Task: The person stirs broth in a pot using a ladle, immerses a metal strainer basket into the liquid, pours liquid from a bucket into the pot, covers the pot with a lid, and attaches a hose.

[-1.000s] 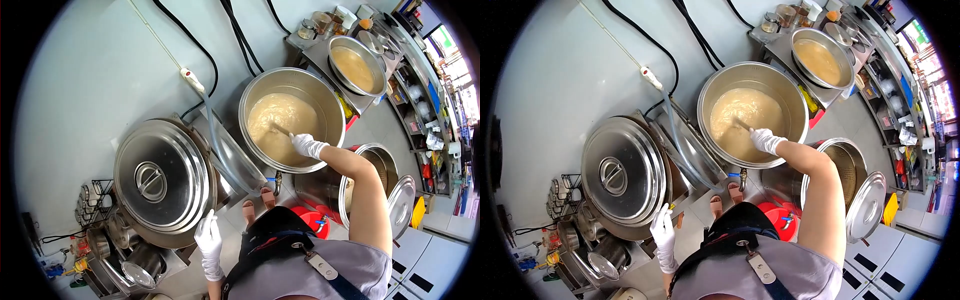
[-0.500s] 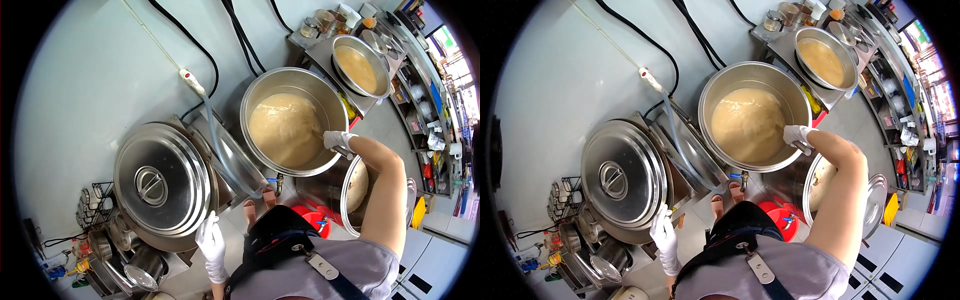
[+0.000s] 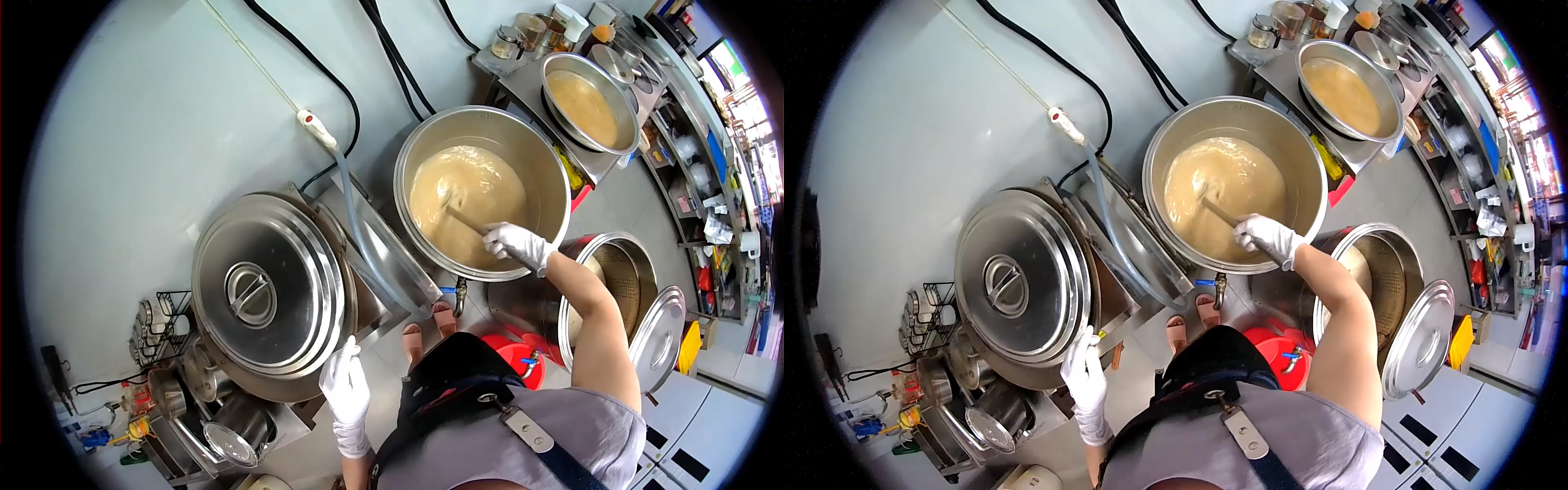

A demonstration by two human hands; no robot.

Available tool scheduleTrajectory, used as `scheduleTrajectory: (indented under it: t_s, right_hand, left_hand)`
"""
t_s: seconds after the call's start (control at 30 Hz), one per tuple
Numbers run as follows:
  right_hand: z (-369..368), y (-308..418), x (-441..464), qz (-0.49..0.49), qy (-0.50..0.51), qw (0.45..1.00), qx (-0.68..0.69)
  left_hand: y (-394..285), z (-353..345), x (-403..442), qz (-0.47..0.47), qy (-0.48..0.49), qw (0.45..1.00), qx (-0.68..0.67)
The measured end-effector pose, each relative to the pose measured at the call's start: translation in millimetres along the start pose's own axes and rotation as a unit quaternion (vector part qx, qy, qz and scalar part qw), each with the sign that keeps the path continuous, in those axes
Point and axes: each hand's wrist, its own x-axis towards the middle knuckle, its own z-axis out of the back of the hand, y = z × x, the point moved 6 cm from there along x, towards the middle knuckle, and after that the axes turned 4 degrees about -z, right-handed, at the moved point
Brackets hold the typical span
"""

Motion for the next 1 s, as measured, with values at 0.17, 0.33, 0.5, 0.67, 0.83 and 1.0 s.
scheduleTrajectory:
  t_s: [0.17, 0.33, 0.5, 0.67, 0.83, 1.0]
  right_hand:
    - [7, 14, -64, 0.058, -0.029, 0.998, 0.0]
    - [24, 8, -107, 0.087, -0.093, 0.992, 0.001]
    - [25, 6, -157, 0.102, -0.146, 0.983, -0.041]
    - [29, 8, -191, 0.147, -0.201, 0.957, -0.146]
    - [-2, 23, -232, 0.127, -0.254, 0.903, -0.322]
    - [-26, 30, -239, 0.153, -0.264, 0.83, -0.466]
  left_hand:
    - [7, -4, -13, 0.018, 0.012, 1.0, -0.014]
    - [4, -5, -17, -0.009, 0.017, 1.0, -0.016]
    - [-3, -3, -13, -0.021, 0.035, 0.999, -0.03]
    - [-14, -3, -8, -0.038, 0.046, 0.997, -0.041]
    - [-12, -3, -10, -0.058, 0.046, 0.996, -0.042]
    - [-6, -2, -13, -0.048, 0.052, 0.996, -0.044]
